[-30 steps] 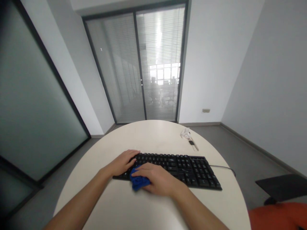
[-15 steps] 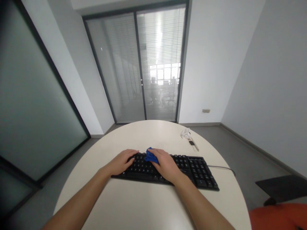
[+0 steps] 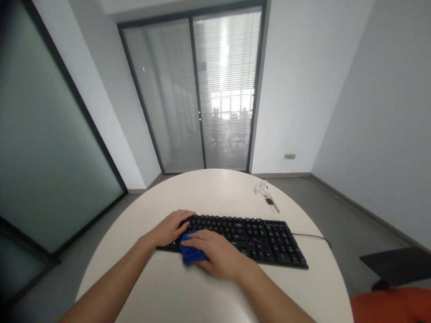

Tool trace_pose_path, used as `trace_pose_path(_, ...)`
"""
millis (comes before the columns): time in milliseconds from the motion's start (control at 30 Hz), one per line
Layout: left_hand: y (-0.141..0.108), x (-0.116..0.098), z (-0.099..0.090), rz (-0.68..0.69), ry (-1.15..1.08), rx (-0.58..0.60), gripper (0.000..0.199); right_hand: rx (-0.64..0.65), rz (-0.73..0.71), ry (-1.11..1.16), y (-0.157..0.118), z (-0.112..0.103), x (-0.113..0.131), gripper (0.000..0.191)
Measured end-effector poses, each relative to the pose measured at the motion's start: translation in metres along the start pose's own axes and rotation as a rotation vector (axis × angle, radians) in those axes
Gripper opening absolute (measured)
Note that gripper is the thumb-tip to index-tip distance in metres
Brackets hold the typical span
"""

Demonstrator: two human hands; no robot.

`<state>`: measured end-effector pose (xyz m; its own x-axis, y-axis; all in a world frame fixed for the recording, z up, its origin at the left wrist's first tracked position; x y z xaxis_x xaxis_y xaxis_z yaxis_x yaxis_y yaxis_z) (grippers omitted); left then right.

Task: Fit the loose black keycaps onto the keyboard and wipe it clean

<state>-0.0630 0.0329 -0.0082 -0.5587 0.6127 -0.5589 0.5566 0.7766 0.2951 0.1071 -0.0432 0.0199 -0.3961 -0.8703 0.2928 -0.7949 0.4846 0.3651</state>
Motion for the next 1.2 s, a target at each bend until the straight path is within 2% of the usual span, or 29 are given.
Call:
trace_pose_path(100, 0.000, 0.000, 0.000, 0.006, -0.010, -0.003, 0.040, -0.009, -0.033, 0.010, 0.003, -0.003, 0.006, 0.051)
trace_pose_path(167, -0.001, 0.000, -0.001, 0.010, -0.010, -0.009, 0.040, -0.079, 0.016, -0.022, 0.003, -0.010, -0.003, 0.053)
trace_pose_path(267, -0.002, 0.000, -0.001, 0.020, 0.002, -0.007, 0.040, -0.230, 0.190, -0.133, -0.001, -0.024, -0.032, 0.056)
trace_pose_path(333, -0.002, 0.000, -0.001, 0.022, 0.014, 0.002, 0.040, -0.304, 0.310, -0.209, -0.007, -0.030, -0.055, 0.051)
trace_pose_path(400, -0.002, 0.000, -0.001, 0.016, 0.022, 0.007, 0.040, -0.314, 0.395, -0.255, -0.012, -0.028, -0.073, 0.045)
trace_pose_path(500, -0.001, -0.001, -0.002, -0.015, 0.016, -0.002, 0.040, -0.254, 0.430, -0.264, -0.011, -0.018, -0.086, 0.041)
trace_pose_path(767, -0.001, -0.002, -0.003, -0.025, -0.030, -0.020, 0.035, -0.197, 0.402, -0.252, 0.011, -0.004, -0.080, 0.039)
trace_pose_path(933, -0.002, 0.004, -0.002, -0.034, -0.055, -0.019, 0.038, -0.190, 0.329, -0.239, 0.025, 0.001, -0.072, 0.037)
trace_pose_path(1200, -0.001, 0.006, -0.003, -0.066, -0.090, -0.028, 0.041, -0.185, 0.222, -0.237, 0.029, 0.004, -0.058, 0.046)
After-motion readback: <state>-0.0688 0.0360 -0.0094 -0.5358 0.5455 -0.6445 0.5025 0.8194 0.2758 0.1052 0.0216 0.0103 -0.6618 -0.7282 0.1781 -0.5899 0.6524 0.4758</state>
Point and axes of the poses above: each hand's wrist, its own y-axis towards the middle knuckle, its own z-axis out of the palm, x = y × z, the point moved 6 cm from there along y, towards the middle knuckle, and after that the axes turned 15 degrees about -y, right-handed, at the moved point
